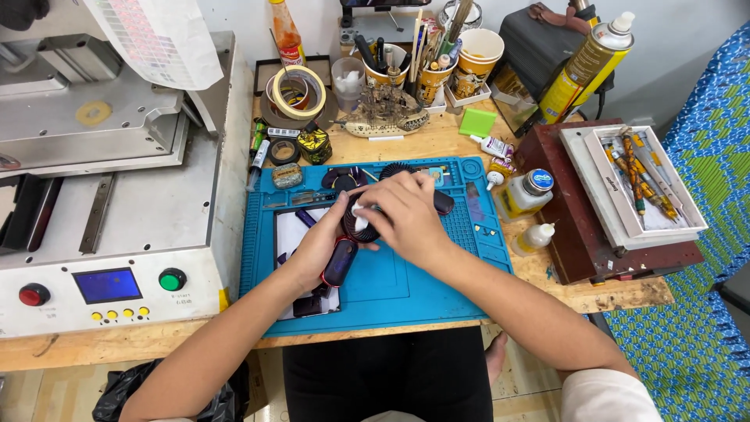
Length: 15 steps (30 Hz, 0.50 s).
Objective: Clean small electronic components with a cloth on a workbench
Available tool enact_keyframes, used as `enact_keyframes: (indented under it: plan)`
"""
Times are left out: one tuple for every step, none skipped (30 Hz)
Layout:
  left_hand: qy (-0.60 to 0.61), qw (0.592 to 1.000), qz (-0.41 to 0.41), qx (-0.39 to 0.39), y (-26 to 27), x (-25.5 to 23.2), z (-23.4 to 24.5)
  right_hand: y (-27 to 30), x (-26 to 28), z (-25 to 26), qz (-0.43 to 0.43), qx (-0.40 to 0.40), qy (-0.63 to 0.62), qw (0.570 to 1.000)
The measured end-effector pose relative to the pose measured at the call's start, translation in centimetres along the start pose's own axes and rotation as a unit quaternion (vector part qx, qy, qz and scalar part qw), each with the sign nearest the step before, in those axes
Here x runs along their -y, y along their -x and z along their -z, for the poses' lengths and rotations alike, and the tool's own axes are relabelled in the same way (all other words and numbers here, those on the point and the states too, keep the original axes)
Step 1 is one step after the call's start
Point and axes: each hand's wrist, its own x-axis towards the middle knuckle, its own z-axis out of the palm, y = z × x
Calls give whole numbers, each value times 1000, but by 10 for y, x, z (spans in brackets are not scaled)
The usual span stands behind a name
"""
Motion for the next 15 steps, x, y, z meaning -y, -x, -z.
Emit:
enact_keyframes:
  plan:
    - [1,1000,1,0,0,0,0,1,-6,0,-1,1,0,1000]
    - [-3,1000,3,0,1,1,0,2,-11,1,-20,-4,-9,1000]
    - [-7,1000,4,1,1,0,0,1,-17,1,-39,-8,-17,999]
    - [-7,1000,3,1,2,1,-1,4,-11,1,-38,-8,-17,999]
    - [1,1000,-1,5,2,-1,-2,5,-5,-1,-12,2,-35,999]
    - [9,1000,-5,9,2,-2,-3,5,0,-3,15,11,-53,998]
    - [9,1000,-5,8,2,-5,-2,3,2,-2,15,11,-54,998]
    - [14,1000,-1,3,1,-7,-1,1,4,-2,19,8,-57,998]
    - [20,1000,6,-2,2,-9,0,1,6,-1,20,7,-60,998]
    - [20,1000,8,-3,1,-6,1,3,1,-2,18,7,-61,998]
    - [-4,1000,5,-1,-1,-4,2,5,-6,-2,-5,0,-32,999]
    - [-27,1000,1,0,-3,-2,2,6,-12,-2,-27,-7,-3,1000]
    - [-26,1000,0,0,-3,0,2,5,-12,-1,-26,-6,-3,1000]
    - [-23,1000,-6,3,-3,2,3,4,-12,1,-39,-10,-14,999]
    - [-19,1000,-11,5,-3,5,3,3,-11,2,-53,-14,-24,998]
